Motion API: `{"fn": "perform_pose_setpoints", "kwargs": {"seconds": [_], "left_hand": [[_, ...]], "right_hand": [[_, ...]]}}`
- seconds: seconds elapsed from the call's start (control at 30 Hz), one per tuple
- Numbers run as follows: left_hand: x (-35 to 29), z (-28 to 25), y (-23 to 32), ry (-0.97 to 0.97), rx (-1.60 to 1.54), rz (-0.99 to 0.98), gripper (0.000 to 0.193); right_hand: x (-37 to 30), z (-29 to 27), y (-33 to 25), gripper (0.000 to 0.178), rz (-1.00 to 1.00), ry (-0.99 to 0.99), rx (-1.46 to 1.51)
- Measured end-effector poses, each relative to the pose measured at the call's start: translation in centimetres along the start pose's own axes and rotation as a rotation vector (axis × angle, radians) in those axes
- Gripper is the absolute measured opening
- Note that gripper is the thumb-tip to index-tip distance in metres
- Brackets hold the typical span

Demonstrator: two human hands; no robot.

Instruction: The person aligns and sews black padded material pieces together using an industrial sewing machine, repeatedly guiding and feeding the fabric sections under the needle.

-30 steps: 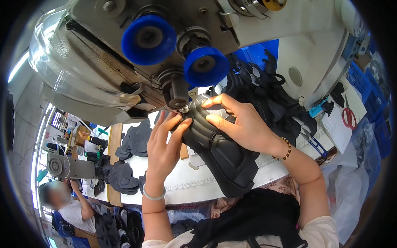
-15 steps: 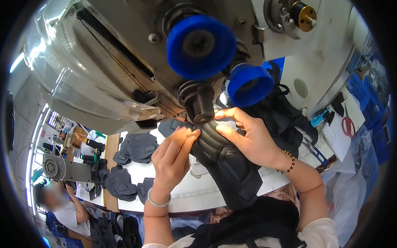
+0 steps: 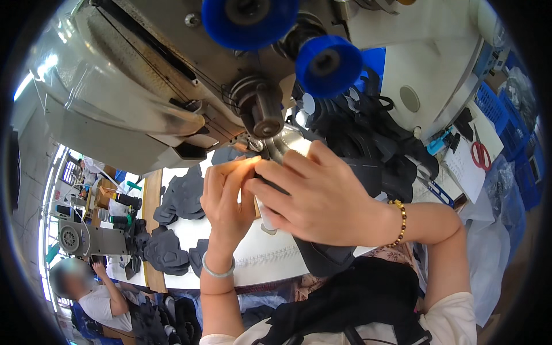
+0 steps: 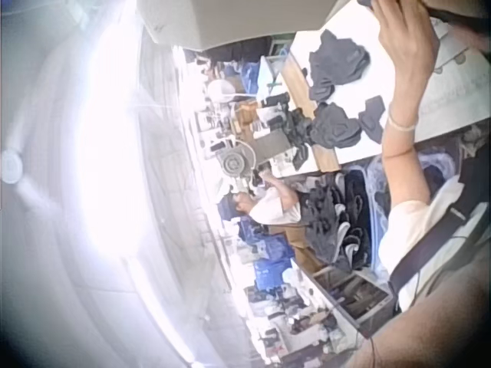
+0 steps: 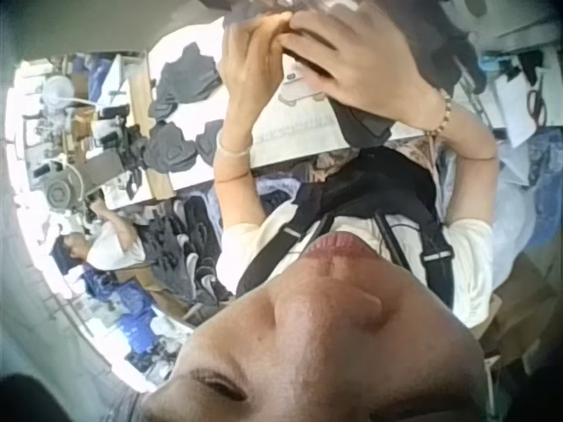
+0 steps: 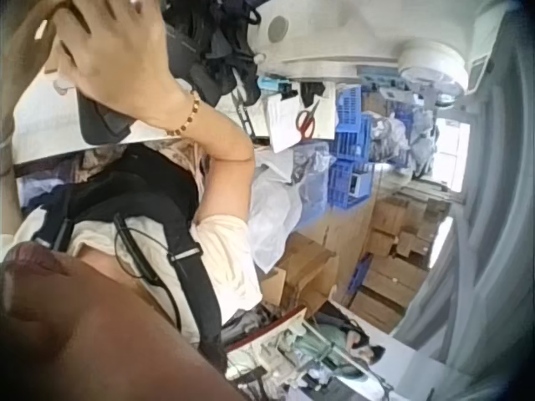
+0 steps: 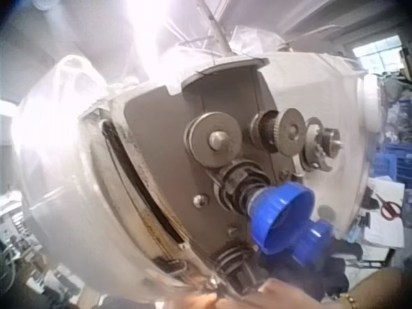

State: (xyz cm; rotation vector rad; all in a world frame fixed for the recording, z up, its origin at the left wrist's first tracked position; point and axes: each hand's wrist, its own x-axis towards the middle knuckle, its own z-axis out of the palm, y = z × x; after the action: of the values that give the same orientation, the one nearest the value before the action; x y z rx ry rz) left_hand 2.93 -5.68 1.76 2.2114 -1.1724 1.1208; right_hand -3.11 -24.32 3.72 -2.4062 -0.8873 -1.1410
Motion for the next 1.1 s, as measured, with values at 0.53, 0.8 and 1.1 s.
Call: {"fn": "perform_pose_setpoints", "kwargs": {"seconds": [0.53, 0.8, 1.1], "left_hand": [[-0.5, 0.2, 1.2, -0.108, 0.149, 0.108, 0.037], [-0.6, 0.3, 1.1, -0.063, 0.104, 0.090, 0.036], [-0.2, 0.0, 0.3, -0.061, 0.031, 0.039, 0.043]], "right_hand": [[-1.9, 0.5, 1.8, 0.019, 0.111, 0.219, 0.115], [-2.2, 1.5, 3.1, 0.026, 0.506, 0.004, 0.530], [-2.7, 2.8, 2.9, 0.026, 0.592, 0.096, 0.700]]}}
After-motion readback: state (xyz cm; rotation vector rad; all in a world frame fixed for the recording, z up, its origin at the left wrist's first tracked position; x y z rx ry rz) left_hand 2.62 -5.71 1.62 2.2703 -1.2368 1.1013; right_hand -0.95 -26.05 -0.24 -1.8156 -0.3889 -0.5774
